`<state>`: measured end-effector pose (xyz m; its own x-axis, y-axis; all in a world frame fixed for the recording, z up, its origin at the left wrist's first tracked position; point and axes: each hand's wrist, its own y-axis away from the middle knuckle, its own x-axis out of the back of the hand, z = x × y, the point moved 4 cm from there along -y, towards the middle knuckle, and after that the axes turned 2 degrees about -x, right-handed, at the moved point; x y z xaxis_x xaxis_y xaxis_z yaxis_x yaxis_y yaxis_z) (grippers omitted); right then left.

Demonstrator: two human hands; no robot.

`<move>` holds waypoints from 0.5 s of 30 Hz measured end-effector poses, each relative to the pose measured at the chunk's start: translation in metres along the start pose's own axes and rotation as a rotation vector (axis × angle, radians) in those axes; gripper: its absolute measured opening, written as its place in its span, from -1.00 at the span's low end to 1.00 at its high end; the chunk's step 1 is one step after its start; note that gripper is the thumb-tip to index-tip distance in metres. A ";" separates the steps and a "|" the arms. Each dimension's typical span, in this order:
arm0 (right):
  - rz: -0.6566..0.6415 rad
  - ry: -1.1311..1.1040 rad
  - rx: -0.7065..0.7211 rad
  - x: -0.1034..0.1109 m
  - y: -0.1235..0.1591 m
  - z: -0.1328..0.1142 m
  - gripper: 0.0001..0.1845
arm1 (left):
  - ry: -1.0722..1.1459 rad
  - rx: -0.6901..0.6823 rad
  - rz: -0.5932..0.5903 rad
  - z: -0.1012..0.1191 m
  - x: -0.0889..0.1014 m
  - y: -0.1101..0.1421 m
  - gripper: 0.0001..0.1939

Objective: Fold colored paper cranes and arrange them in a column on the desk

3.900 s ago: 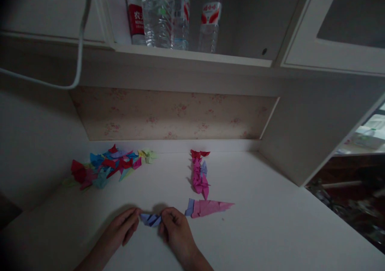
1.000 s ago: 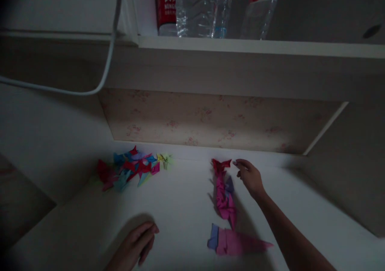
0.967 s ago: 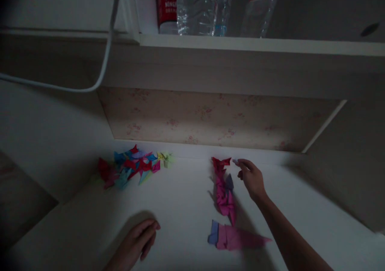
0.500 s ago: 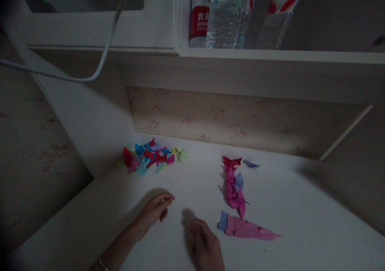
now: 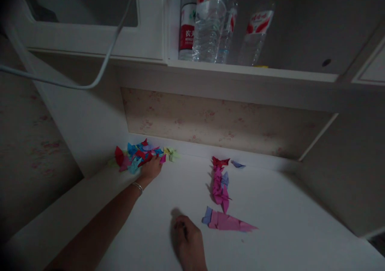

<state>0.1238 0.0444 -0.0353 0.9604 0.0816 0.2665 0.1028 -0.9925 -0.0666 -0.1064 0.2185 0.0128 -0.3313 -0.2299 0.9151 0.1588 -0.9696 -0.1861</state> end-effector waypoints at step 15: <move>-0.004 -0.268 -0.101 0.005 -0.003 0.009 -0.74 | 0.478 -0.101 -0.030 0.023 0.005 0.084 -0.66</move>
<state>0.1308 0.0482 -0.0421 0.9956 0.0932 0.0024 0.0930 -0.9951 0.0340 -0.0737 0.1377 0.0097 -0.7279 -0.1913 0.6584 0.0594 -0.9743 -0.2174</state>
